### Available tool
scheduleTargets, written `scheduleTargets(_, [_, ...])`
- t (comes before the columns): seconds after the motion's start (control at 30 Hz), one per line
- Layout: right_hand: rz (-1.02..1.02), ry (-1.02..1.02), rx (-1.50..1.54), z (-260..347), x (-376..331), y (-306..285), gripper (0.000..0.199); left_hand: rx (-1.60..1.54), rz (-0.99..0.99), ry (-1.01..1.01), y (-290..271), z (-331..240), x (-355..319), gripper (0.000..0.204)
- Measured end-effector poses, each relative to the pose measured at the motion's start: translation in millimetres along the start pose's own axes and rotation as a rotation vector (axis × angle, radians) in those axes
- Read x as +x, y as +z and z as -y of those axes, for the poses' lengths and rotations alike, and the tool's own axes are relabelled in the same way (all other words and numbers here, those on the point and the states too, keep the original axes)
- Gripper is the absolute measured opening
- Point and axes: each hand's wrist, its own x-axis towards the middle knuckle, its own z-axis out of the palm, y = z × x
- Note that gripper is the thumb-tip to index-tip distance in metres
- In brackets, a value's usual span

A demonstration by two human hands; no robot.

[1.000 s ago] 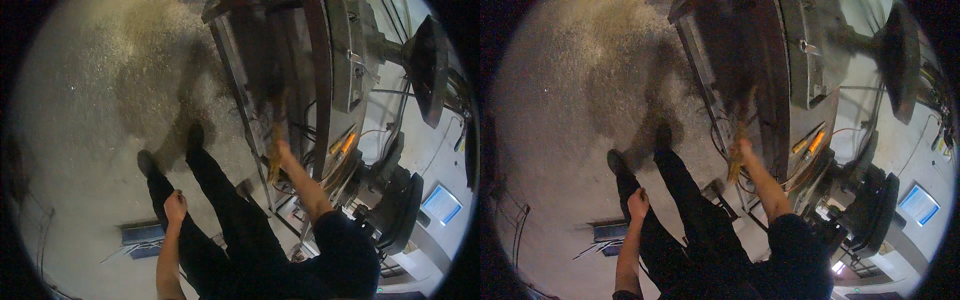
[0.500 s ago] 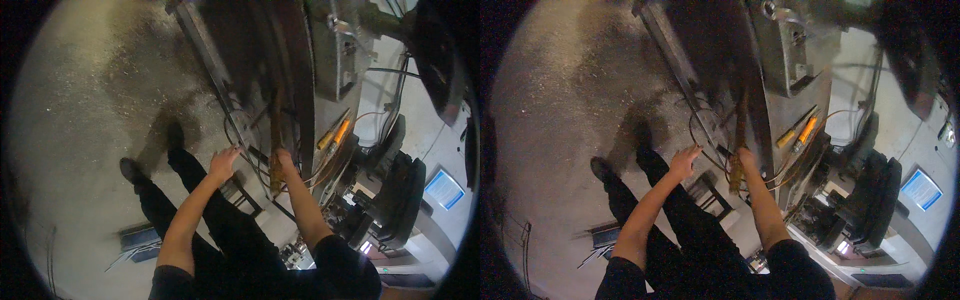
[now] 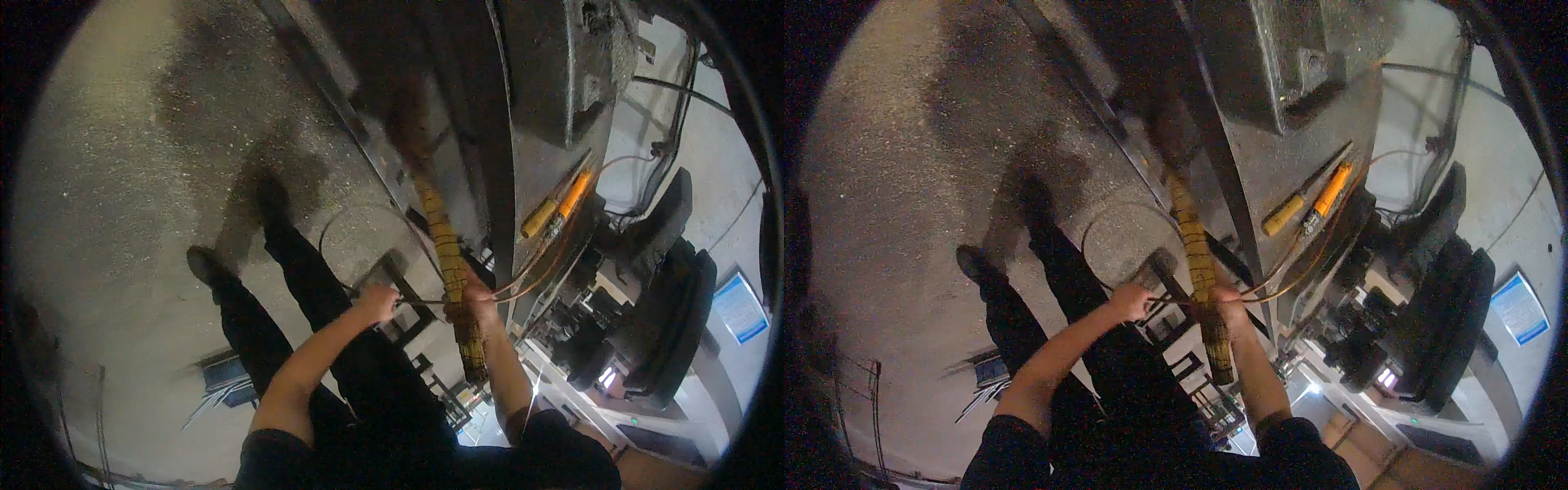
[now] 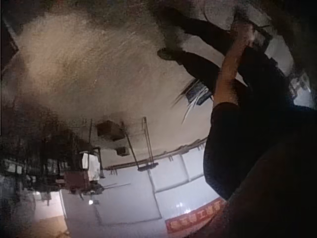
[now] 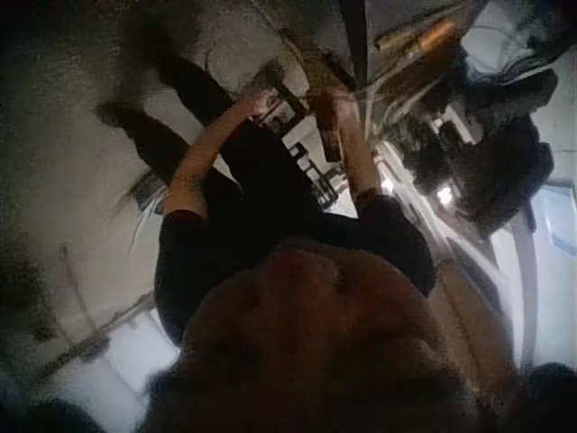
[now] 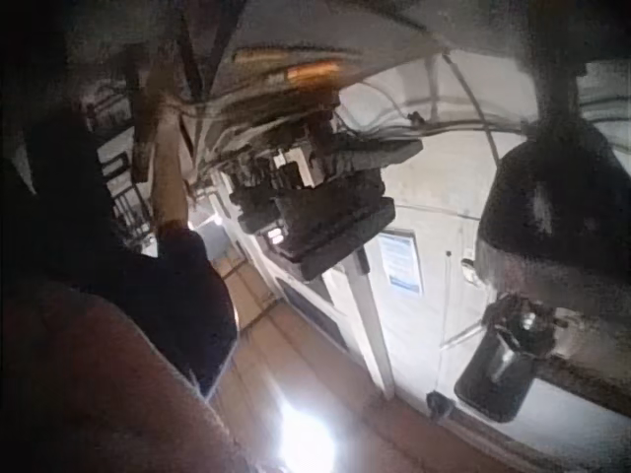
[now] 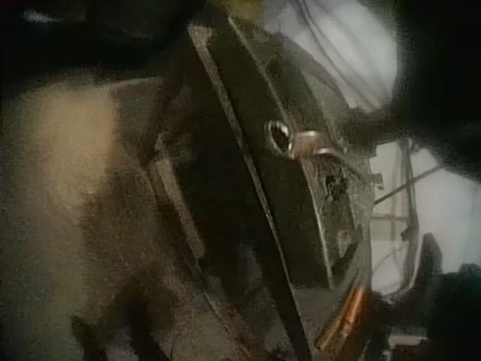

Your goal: The person sweeps metal shavings and debris from the workshop floor using a straw broom. They gather the debris into a pile and continue sweeping around machinery and along the walls.

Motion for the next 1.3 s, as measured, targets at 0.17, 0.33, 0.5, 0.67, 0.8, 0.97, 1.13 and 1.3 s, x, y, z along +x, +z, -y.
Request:
scheduleTargets(0.17, [-0.226,-0.005,-0.159,12.3,115.8,-4.3,0.025,0.005,-0.152,0.002,0.6,-24.3,7.0,0.011])
scheduleTargets(0.33, [0.004,-0.028,-0.118,16.3,91.0,111.8,0.040,-0.407,-0.497,0.128,18.5,-5.1,17.3,0.012])
scheduleTargets(0.5, [0.079,-0.051,-0.069,22.4,47.2,77.4,0.055,-0.392,-0.798,0.374,-44.3,-54.8,5.1,0.022])
scheduleTargets(0.67, [0.017,0.099,-0.078,91.7,74.1,74.6,0.028,-0.404,-0.869,0.557,-99.8,-107.4,8.9,0.038])
scheduleTargets(0.8, [-0.079,-0.166,-0.301,111.7,157.3,154.8,0.016,-0.425,-0.589,0.453,-75.4,-93.9,50.5,0.031])
scheduleTargets(0.97, [0.283,-0.590,-0.494,64.1,191.2,232.2,0.038,-1.230,-0.289,0.566,-76.1,-64.4,76.8,0.033])
scheduleTargets(1.13, [0.686,-0.106,0.106,96.3,99.1,206.9,0.054,-0.961,-0.662,0.392,-64.5,-21.0,35.9,0.041])
scheduleTargets(1.3, [-0.073,-0.299,-0.812,131.2,209.3,162.6,0.028,-0.056,-0.803,-0.071,-101.4,22.9,-130.1,0.046])
